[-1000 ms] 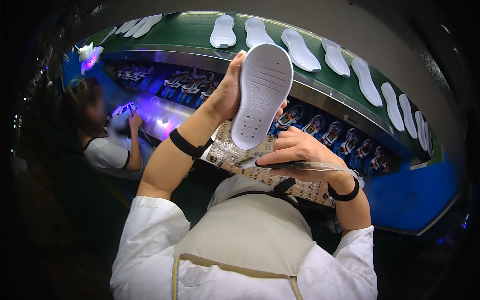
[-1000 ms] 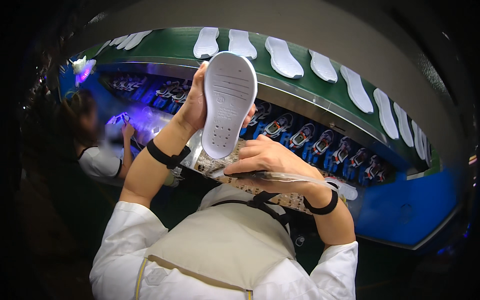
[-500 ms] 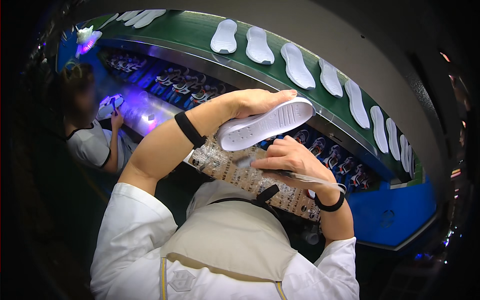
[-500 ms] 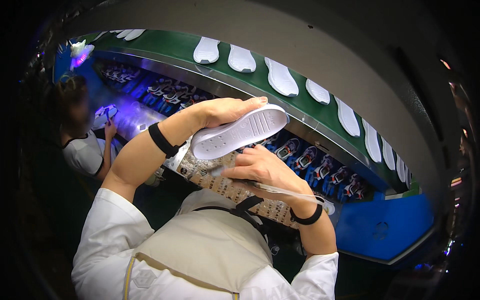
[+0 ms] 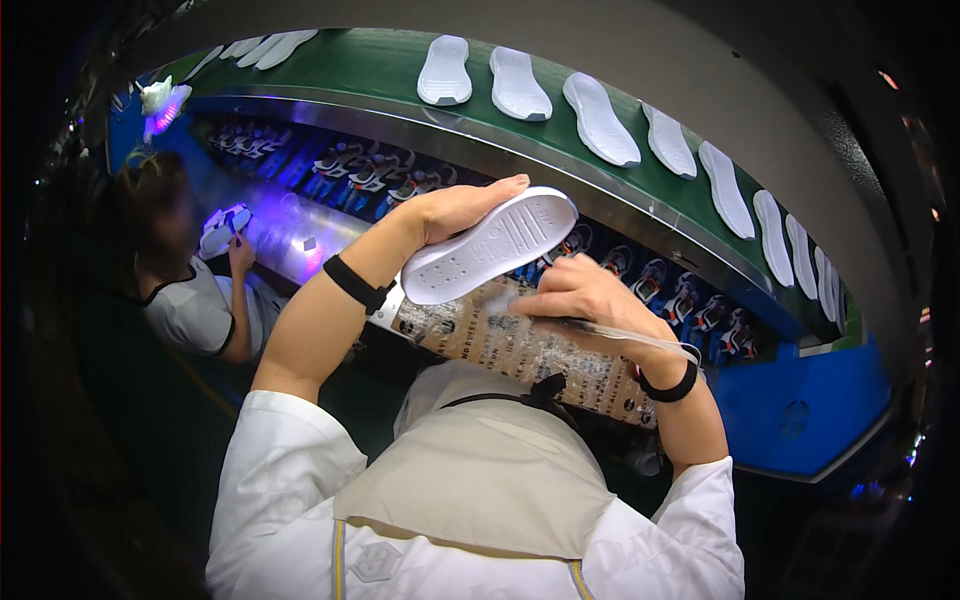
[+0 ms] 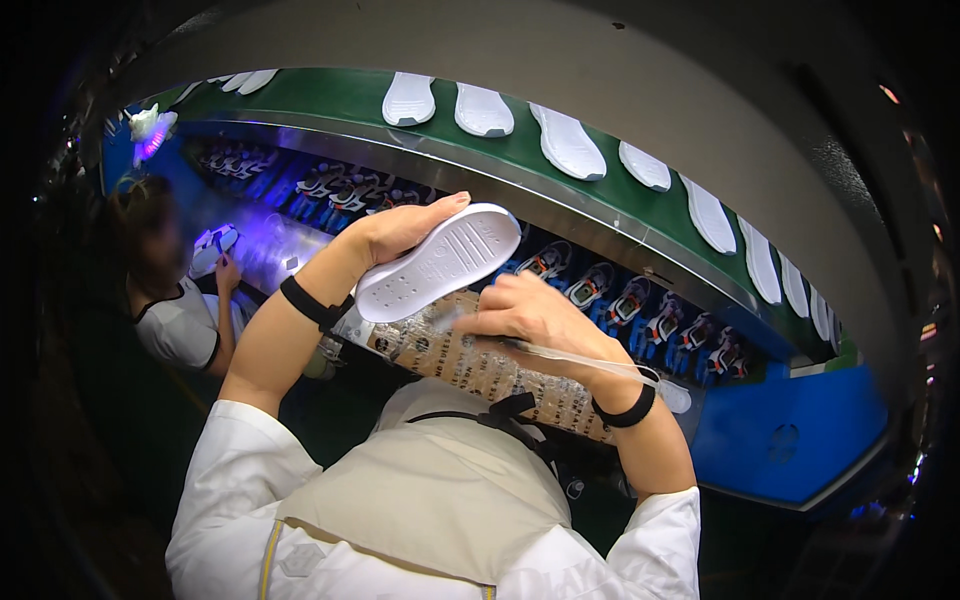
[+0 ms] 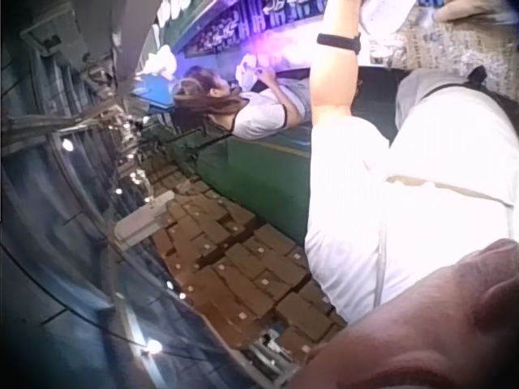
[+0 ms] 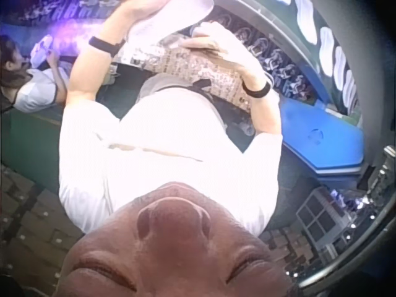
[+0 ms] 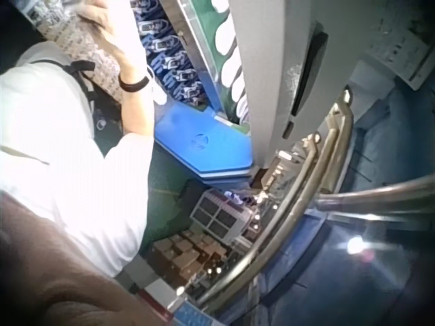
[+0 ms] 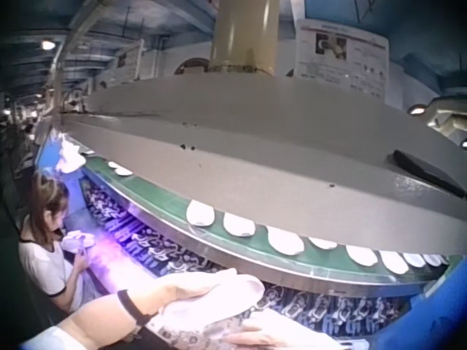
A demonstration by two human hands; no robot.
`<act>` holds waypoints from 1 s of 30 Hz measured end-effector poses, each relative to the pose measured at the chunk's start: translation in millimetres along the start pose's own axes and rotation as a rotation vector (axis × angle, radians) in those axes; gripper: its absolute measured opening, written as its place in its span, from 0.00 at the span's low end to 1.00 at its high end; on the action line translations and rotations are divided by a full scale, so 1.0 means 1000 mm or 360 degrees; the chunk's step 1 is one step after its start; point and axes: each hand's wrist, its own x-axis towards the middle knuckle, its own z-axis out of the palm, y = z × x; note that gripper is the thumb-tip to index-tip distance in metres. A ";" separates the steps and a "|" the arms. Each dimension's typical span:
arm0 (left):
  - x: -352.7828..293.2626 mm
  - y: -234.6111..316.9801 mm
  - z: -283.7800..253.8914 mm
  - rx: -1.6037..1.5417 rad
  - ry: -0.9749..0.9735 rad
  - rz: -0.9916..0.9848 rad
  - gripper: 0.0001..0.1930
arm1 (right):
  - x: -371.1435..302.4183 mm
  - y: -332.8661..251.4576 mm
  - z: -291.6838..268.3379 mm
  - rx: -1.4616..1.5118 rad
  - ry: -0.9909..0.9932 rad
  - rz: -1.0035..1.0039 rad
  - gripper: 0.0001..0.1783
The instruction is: Applying adhesive to shoe soles using a brush on a production line.
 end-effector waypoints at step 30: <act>0.011 -0.210 0.091 -0.2233 0.0173 0.0464 0.33 | 0.017 0.022 0.131 0.0216 0.0916 0.0779 0.10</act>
